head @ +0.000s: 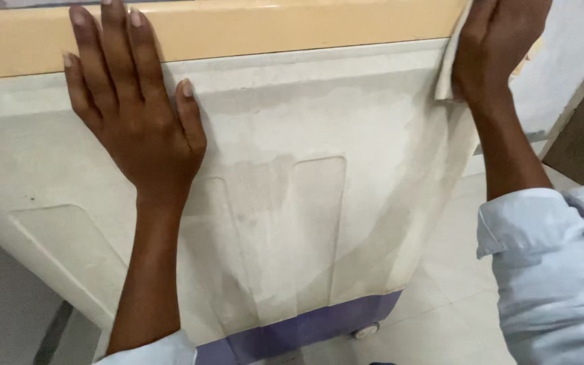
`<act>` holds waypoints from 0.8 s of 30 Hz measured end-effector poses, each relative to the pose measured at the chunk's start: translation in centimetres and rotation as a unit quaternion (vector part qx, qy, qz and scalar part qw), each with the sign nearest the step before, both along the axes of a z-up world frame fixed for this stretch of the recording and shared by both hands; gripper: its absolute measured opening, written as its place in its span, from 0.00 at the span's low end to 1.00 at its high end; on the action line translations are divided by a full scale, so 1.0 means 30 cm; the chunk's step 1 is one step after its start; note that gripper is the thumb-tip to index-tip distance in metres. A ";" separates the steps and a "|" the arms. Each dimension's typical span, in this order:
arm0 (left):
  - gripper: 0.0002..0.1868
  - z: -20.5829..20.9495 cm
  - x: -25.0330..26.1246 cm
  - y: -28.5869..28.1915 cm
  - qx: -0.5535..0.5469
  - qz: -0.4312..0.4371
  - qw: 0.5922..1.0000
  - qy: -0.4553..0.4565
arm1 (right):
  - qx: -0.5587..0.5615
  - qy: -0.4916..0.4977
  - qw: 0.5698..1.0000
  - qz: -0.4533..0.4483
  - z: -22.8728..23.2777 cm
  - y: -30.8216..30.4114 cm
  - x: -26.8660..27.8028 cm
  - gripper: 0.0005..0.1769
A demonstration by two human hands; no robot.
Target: The person kneels and wipes the side of a large white appliance with a cloth, moving from the lower section upward and back down, covering the surface systematically.
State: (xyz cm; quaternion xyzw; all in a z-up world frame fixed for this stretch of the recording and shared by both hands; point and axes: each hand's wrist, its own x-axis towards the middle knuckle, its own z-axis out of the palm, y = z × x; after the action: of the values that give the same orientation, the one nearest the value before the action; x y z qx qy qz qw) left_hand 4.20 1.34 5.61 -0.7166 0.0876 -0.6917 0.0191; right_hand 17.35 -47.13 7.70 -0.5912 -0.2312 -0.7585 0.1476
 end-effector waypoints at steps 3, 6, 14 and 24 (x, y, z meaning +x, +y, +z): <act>0.28 0.003 -0.007 -0.011 -0.011 0.001 1.000 -0.003 | -0.022 -0.034 0.999 0.008 0.016 0.240 -0.096 0.13; 0.28 0.011 -0.010 -0.015 -0.011 0.006 1.000 -0.008 | -0.026 -0.034 0.999 -0.006 0.037 0.470 -0.226 0.12; 0.28 0.001 -0.016 -0.016 -0.024 -0.001 1.000 -0.006 | -0.078 -0.015 0.997 -0.008 0.058 0.864 -0.355 0.16; 0.28 0.023 -0.031 -0.016 -0.036 -0.092 0.992 -0.079 | -0.111 -0.018 0.992 -0.062 0.046 0.998 -0.367 0.22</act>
State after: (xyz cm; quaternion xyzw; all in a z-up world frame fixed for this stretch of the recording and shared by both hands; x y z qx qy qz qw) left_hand 3.28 0.85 6.30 -0.6486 0.1263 -0.7479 -0.0631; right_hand 6.35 -17.20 9.07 -0.6035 -0.2797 -0.7461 0.0298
